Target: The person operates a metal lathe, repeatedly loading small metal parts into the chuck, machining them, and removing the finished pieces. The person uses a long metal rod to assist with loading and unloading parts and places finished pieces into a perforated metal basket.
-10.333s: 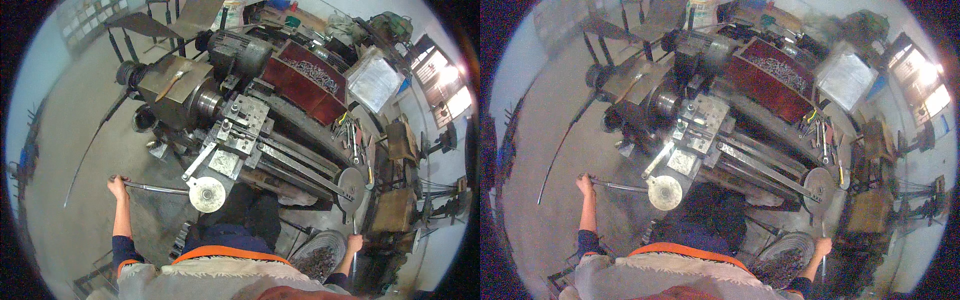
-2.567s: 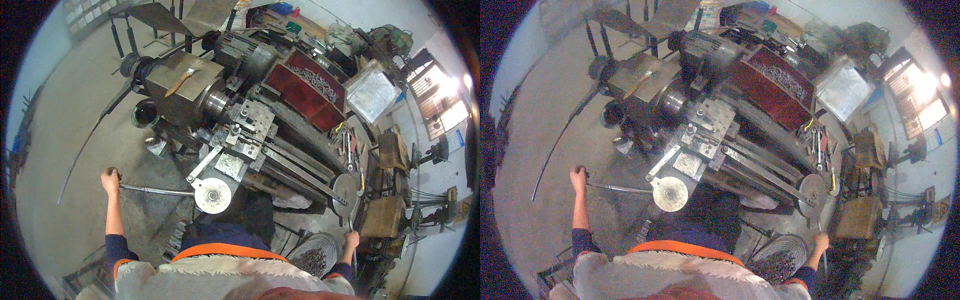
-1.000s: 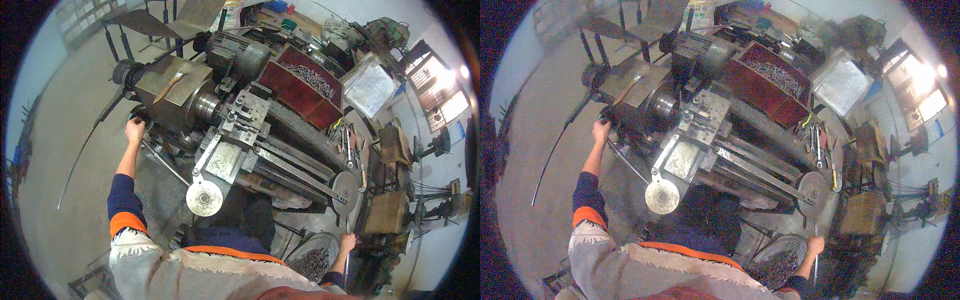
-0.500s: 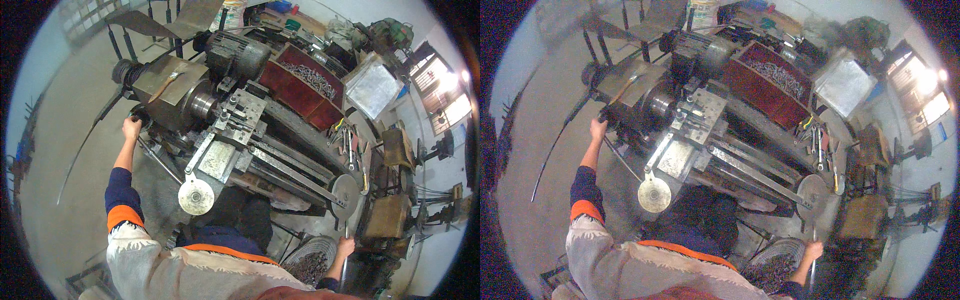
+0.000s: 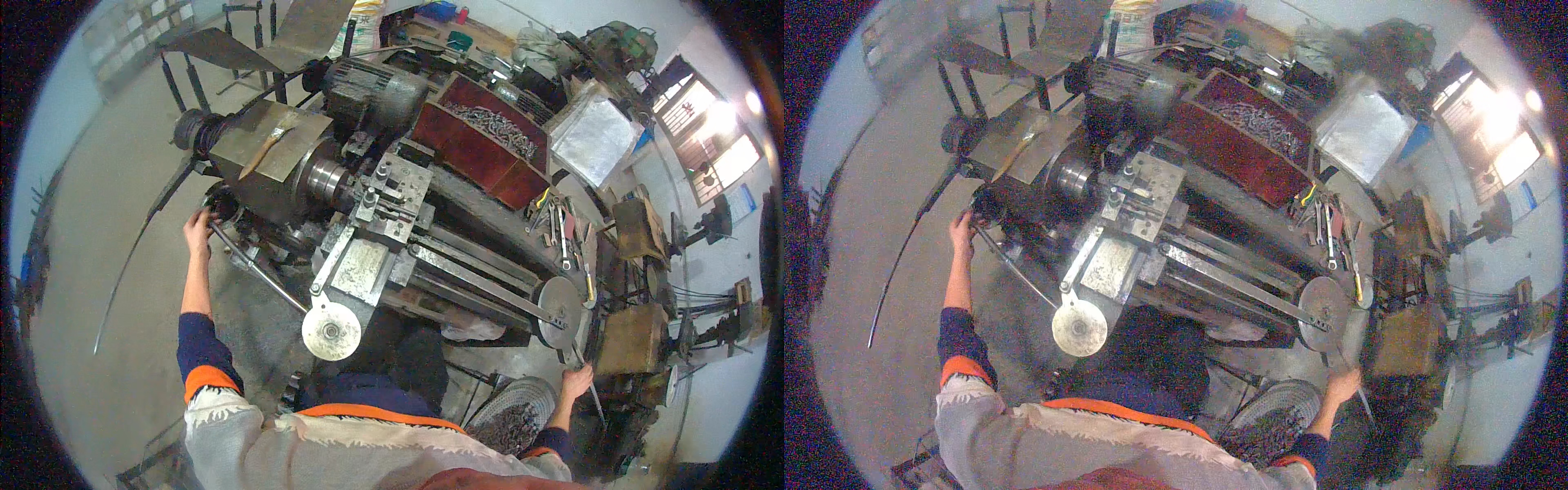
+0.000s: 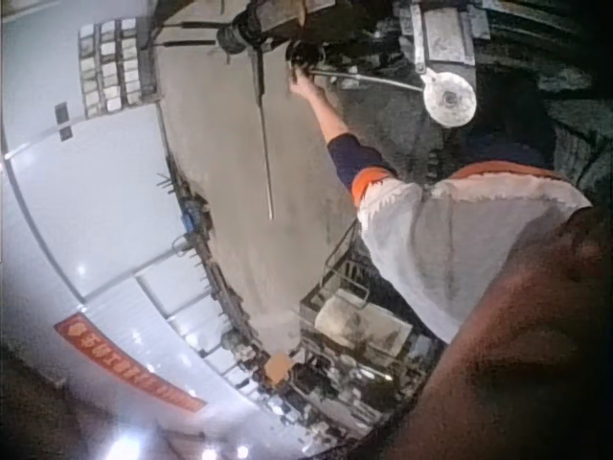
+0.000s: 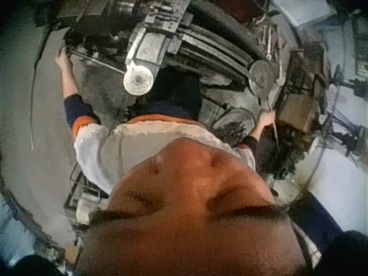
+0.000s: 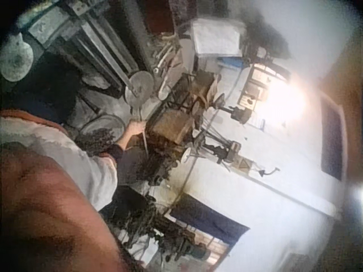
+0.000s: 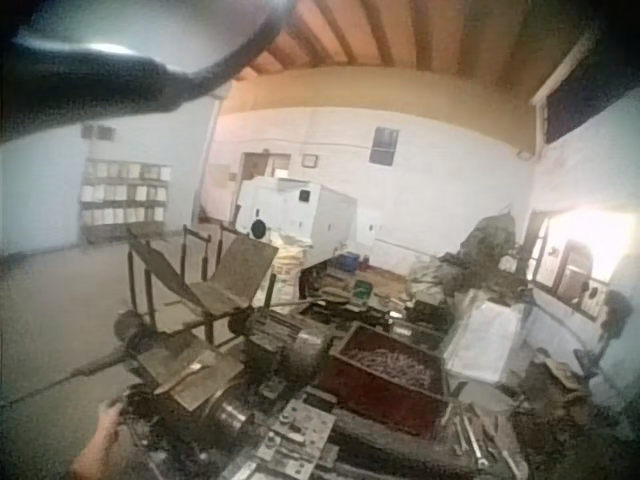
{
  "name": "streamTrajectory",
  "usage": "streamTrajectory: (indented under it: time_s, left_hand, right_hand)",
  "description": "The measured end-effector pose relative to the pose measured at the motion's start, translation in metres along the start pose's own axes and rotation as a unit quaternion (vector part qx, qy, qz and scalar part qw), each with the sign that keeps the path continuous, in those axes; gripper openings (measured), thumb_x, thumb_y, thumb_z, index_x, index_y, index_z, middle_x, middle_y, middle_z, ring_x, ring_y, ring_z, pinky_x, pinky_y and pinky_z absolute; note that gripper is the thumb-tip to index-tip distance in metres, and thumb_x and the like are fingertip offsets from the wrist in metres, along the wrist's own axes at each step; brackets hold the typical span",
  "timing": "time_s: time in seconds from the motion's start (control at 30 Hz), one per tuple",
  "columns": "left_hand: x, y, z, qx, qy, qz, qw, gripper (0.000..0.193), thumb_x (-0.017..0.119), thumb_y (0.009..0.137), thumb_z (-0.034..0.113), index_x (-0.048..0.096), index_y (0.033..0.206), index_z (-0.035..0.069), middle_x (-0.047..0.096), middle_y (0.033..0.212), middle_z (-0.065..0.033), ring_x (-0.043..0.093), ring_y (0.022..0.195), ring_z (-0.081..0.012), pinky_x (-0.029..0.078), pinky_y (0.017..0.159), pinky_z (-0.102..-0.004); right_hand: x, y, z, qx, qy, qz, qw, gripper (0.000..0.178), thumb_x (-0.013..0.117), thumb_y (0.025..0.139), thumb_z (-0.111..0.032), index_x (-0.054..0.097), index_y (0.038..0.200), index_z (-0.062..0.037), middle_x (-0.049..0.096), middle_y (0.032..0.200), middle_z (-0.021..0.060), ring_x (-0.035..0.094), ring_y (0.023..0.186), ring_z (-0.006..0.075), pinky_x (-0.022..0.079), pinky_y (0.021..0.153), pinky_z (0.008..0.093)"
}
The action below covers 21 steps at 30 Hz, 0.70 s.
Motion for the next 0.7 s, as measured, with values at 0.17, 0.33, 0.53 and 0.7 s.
streamTrajectory:
  time_s: [0.17, 0.33, 0.53, 0.7]
  left_hand:
    - [-0.066, 0.0, -0.077, 0.091, 0.44, -0.021, 0.893, 0.033, 0.06, 0.075, 0.025, 0.06, 0.094, -0.001, 0.064, 0.083, -0.0166, 0.062, 0.075, -0.0278, 0.049, 0.067, -0.0373]
    - [0.015, -0.031, -0.094, 0.099, 0.66, -0.197, 0.718, 0.023, 0.064, 0.069, 0.024, 0.061, 0.078, 0.002, 0.063, 0.083, -0.0191, 0.061, 0.08, -0.0335, 0.048, 0.073, -0.0432]
    - [0.024, -0.037, -0.149, 0.117, 0.588, -0.014, 0.8, 0.025, 0.059, 0.071, 0.025, 0.059, 0.085, 0.004, 0.062, 0.086, -0.019, 0.06, 0.081, -0.037, 0.047, 0.072, -0.0444]
    - [0.033, -0.04, -0.137, 0.107, 0.637, -0.22, 0.731, 0.026, 0.049, 0.079, 0.027, 0.058, 0.09, 0.005, 0.062, 0.086, -0.0191, 0.06, 0.081, -0.0369, 0.047, 0.072, -0.0447]
  right_hand:
    - [-0.015, -0.064, -0.025, 0.056, 0.16, -0.083, 0.982, 0.054, 0.066, 0.067, -0.023, 0.052, 0.116, -0.0041, 0.058, 0.107, 0.02, 0.055, 0.097, 0.0375, 0.043, 0.079, 0.0431]
    - [-0.019, -0.092, -0.047, 0.095, 0.195, -0.135, 0.967, 0.043, 0.059, 0.06, -0.017, 0.063, 0.1, -0.0017, 0.063, 0.09, 0.0215, 0.061, 0.086, 0.0353, 0.047, 0.078, 0.0386]
    - [-0.052, -0.069, -0.112, 0.005, 0.245, -0.164, 0.955, 0.031, 0.058, 0.061, -0.013, 0.067, 0.087, 0.0004, 0.064, 0.084, 0.021, 0.064, 0.079, 0.03, 0.049, 0.073, 0.0343]
    - [-0.094, -0.034, -0.166, -0.053, 0.375, -0.129, 0.916, 0.029, 0.062, 0.058, -0.011, 0.067, 0.086, -0.002, 0.065, 0.081, 0.018, 0.065, 0.077, 0.0253, 0.049, 0.07, 0.0324]
Point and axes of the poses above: each hand's wrist, its own y-axis towards the middle knuckle, its own x-axis out of the palm, z = x × y, the point moved 9 cm from there along y, towards the middle knuckle
